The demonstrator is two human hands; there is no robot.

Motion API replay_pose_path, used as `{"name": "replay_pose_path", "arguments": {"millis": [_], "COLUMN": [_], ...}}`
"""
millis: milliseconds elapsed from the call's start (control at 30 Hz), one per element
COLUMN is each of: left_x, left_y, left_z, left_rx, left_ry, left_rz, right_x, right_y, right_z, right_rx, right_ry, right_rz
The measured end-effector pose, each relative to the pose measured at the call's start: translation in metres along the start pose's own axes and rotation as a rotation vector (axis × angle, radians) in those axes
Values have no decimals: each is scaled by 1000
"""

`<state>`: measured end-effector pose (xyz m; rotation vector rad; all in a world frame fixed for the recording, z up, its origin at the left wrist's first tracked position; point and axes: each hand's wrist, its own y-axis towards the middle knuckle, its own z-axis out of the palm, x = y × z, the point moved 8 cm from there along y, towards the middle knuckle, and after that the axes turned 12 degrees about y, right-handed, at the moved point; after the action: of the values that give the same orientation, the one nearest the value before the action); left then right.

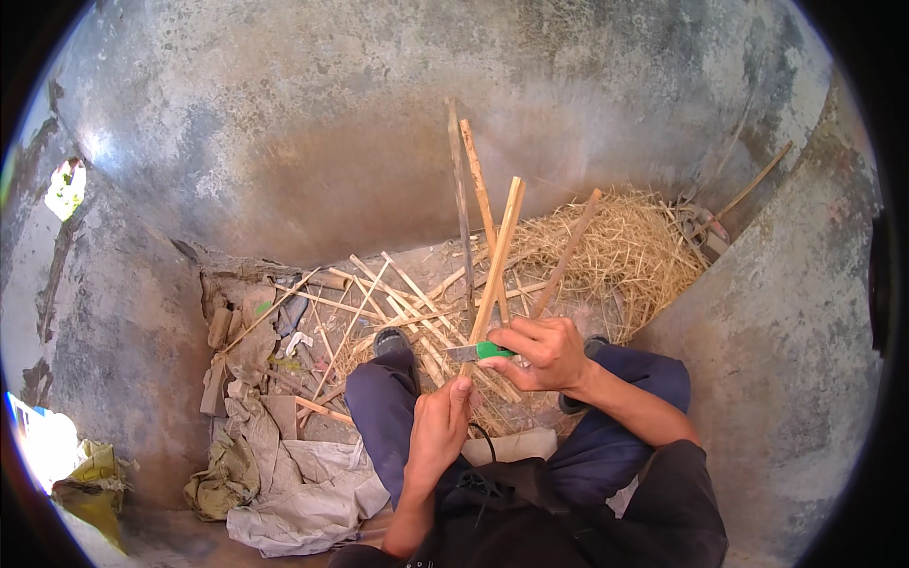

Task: The person thins a bamboo stick by using a green utility knife to shave layers off the surface while holding the stick in their other hand.

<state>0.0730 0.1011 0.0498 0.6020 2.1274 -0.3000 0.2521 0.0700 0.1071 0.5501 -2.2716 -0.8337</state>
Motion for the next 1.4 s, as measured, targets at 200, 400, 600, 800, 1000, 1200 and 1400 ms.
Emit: {"name": "replay_pose_path", "arguments": {"millis": [200, 400, 600, 800, 1000, 1200, 1400], "left_x": [-4, 0, 5, 18, 22, 26, 26], "left_y": [-4, -9, -10, -15, -29, -33, -30], "left_z": [-2, -2, -2, 2, 8, 9, 10], "left_rx": [-28, -13, -29, -19, -9, -4, 1], "left_ry": [107, 102, 94, 123, 147, 135, 132], "left_rz": [-7, -74, -54, -82, -58, -25, -40], "right_x": [-3, -7, -9, -35, -62, -86, -93], "right_y": [4, 6, 7, 11, 13, 19, 20], "right_z": [-7, -12, -10, -24, -41, -56, -53], "right_rx": [-40, -55, -48, -130, -203, -236, -208], "right_ry": [-39, -65, -85, -77, -122, -125, -125], "right_rz": [13, -2, -12, 61, 88, 131, 168]}}
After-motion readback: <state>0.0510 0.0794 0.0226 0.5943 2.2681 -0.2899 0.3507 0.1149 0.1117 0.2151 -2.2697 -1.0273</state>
